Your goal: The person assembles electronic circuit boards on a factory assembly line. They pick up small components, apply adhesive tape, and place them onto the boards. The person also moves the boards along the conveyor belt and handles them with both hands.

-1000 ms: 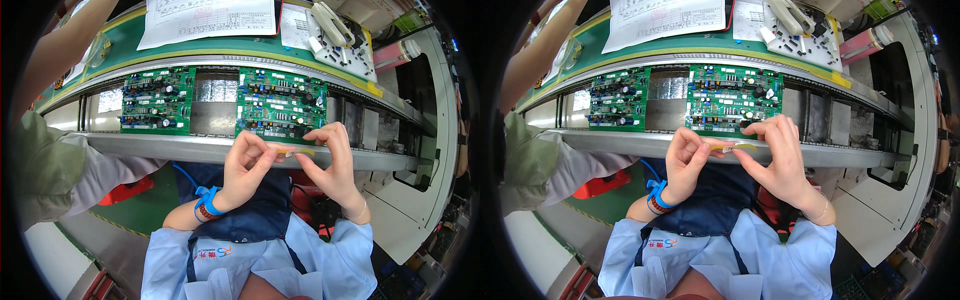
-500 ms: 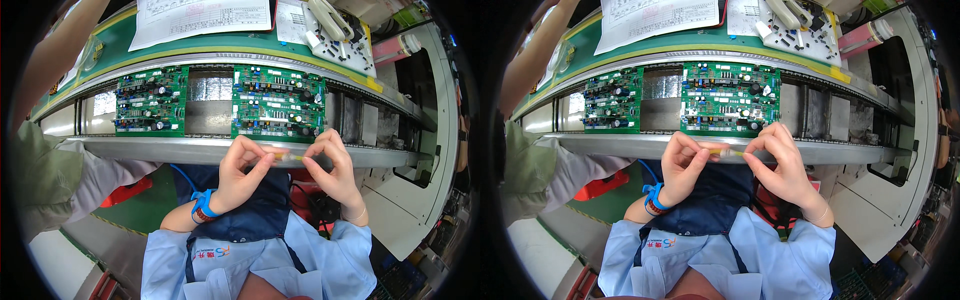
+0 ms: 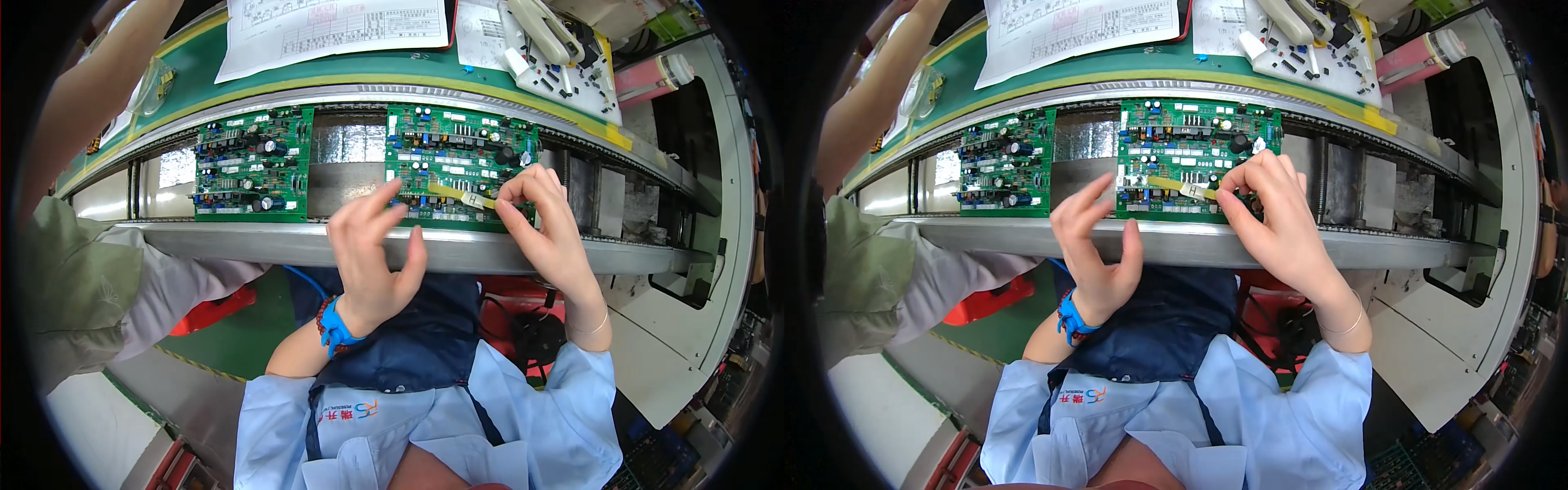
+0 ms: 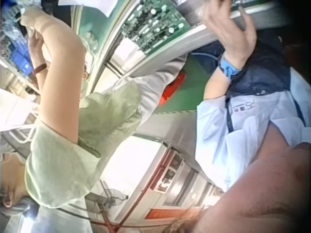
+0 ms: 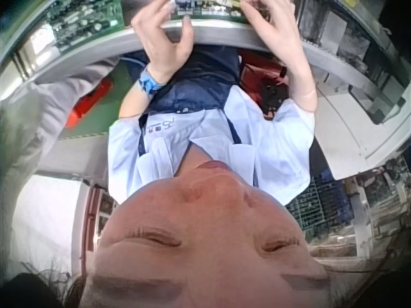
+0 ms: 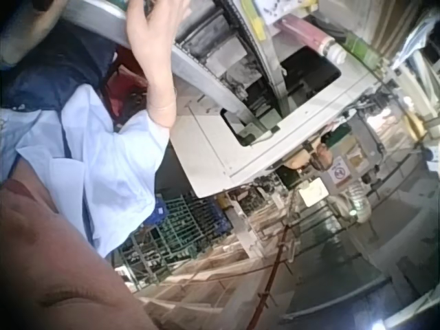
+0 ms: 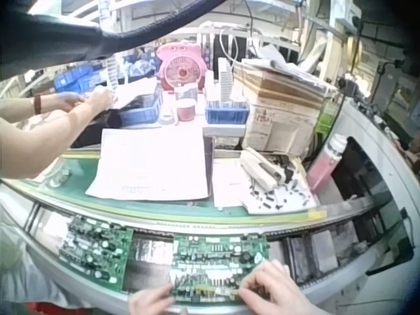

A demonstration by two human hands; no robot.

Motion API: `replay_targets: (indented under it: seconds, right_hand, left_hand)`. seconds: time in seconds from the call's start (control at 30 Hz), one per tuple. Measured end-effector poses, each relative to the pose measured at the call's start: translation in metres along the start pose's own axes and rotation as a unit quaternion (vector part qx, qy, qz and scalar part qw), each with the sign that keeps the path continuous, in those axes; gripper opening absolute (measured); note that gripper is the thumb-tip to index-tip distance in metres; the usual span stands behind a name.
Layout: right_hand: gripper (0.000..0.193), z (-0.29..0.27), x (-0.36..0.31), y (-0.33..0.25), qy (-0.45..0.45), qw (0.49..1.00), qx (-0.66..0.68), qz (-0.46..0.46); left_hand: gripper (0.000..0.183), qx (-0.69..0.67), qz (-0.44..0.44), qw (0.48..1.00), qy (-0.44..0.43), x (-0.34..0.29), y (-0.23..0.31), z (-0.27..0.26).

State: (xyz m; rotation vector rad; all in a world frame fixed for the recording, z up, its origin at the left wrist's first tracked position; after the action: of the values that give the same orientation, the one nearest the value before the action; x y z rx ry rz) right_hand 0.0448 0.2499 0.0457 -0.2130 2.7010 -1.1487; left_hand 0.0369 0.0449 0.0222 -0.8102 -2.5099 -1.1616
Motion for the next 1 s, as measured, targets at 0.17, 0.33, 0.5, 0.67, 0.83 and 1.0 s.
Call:
replay_targets:
  seconds: [0.17,0.33,0.5,0.67,0.83,1.0]
  right_hand:
    - [0.009,0.002,0.000,0.002,-0.004,1.000,-0.020,-0.002]
    - [0.008,-0.001,-0.001,0.004,-0.011,0.999,-0.028,0.011]
    - [0.008,0.001,-0.001,0.005,-0.011,0.999,-0.037,0.017]
    - [0.008,0.002,0.000,0.005,-0.002,0.998,-0.054,0.021]
    - [0.009,0.004,0.001,0.006,0.025,0.995,-0.091,0.011]
    - [0.012,0.003,0.001,0.004,0.055,0.989,-0.138,0.007]
  left_hand:
    - [0.035,0.023,0.095,0.992,-0.080,-0.004,0.014,0.011]
    - [0.029,0.025,0.095,0.990,-0.101,-0.004,0.015,0.018]
    - [0.026,0.040,0.097,0.985,-0.135,0.001,0.019,0.021]
    - [0.024,0.082,0.094,0.981,-0.149,0.001,0.018,0.024]
    - [0.024,0.084,0.096,0.981,-0.147,0.003,0.020,0.024]
    - [0.024,0.073,0.094,0.983,-0.140,0.004,0.021,0.024]
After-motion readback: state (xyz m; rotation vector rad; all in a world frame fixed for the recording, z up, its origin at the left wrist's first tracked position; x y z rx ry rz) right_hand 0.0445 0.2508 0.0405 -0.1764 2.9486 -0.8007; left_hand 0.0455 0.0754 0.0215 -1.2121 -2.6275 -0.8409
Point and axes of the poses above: each hand's wrist, its own x-axis towards the middle knuckle, its own z-axis out of the palm, y = z × x, the point moved 3 cm from there along x, towards the middle knuckle, and after that the axes turned 10 degrees about -y, right-handed, at the moved point
